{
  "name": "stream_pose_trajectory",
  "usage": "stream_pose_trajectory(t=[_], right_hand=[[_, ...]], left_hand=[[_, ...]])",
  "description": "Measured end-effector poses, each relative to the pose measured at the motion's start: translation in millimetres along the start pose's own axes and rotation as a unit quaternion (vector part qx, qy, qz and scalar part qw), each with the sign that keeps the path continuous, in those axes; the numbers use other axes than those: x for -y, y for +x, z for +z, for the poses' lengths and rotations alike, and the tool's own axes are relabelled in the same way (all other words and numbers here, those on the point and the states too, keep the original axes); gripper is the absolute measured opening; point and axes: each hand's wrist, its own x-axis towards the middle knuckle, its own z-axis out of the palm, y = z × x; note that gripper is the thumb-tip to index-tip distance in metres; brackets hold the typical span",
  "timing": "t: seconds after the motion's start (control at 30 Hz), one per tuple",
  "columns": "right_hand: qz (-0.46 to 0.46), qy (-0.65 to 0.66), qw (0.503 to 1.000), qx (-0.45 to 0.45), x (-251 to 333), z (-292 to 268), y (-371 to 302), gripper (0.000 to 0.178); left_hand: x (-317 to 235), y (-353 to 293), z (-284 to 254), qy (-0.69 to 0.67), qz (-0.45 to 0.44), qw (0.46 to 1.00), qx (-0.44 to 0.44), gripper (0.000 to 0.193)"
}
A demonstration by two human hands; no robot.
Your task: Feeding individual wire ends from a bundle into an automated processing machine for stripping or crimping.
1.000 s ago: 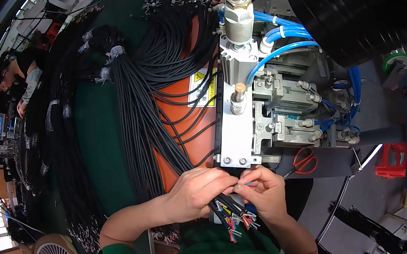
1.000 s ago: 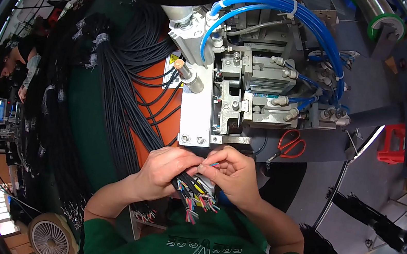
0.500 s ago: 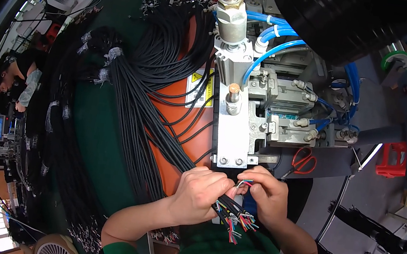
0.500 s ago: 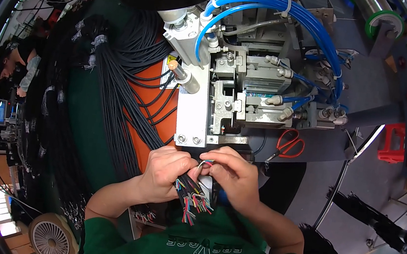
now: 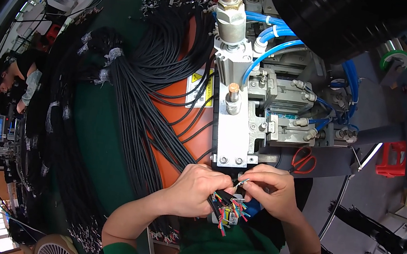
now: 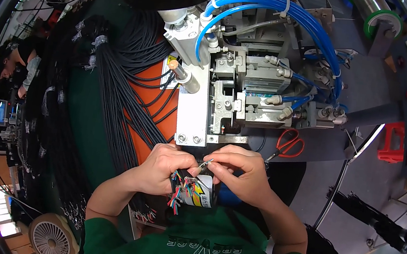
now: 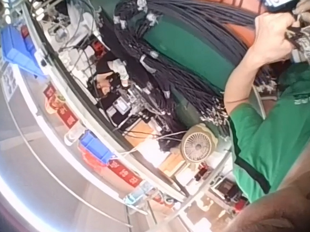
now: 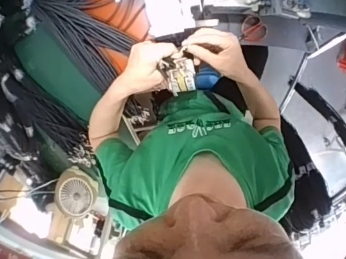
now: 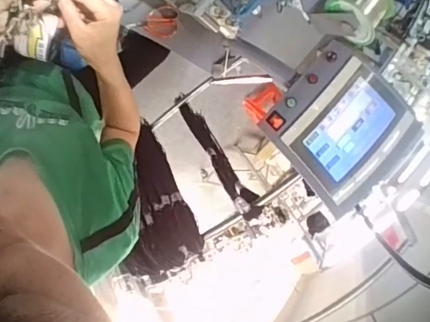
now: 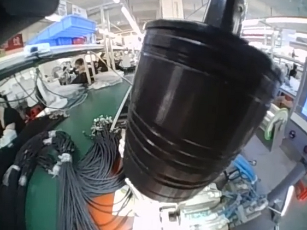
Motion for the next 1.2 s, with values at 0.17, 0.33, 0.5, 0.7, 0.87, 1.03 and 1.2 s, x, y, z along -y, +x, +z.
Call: stream_pose_trajectory(t=[0.17,0.33,0.5,0.7,0.87,1.03,1.2], right_hand=[[-0.03,-0.078,0.996,-0.025,2,3,0,0.016],[-0.008,0.008,1.0,0.009,-2,0,1,0.015],[0.085,0.106,0.988,0.068,0,-7,5,0.013],[-0.026,-0.16,0.987,0.016,4,-1,2,0.008],[0.142,0.106,0.982,0.06,5,-4,3,0.008],[0.171,0.146,0.971,0.078,2,-4,2,0.011],[-0.132,-0.414,0.899,-0.064,8,12,1,0.008]], left_hand=[[1,-1,3,0.014,-0.011,1.0,-0.015,0.017],[3,-2,-2,-0.002,0.005,1.0,0.013,0.018],[0,2,-14,-0.024,-0.012,0.993,0.117,0.022],[-5,-4,3,0.069,-0.035,0.996,0.035,0.016],[-1,-2,-6,0.014,0.012,0.999,0.049,0.012],[-1,-1,-8,-0.006,0.033,0.997,0.066,0.012],[-11,-8,14,0.214,0.03,0.975,-0.057,0.023]])
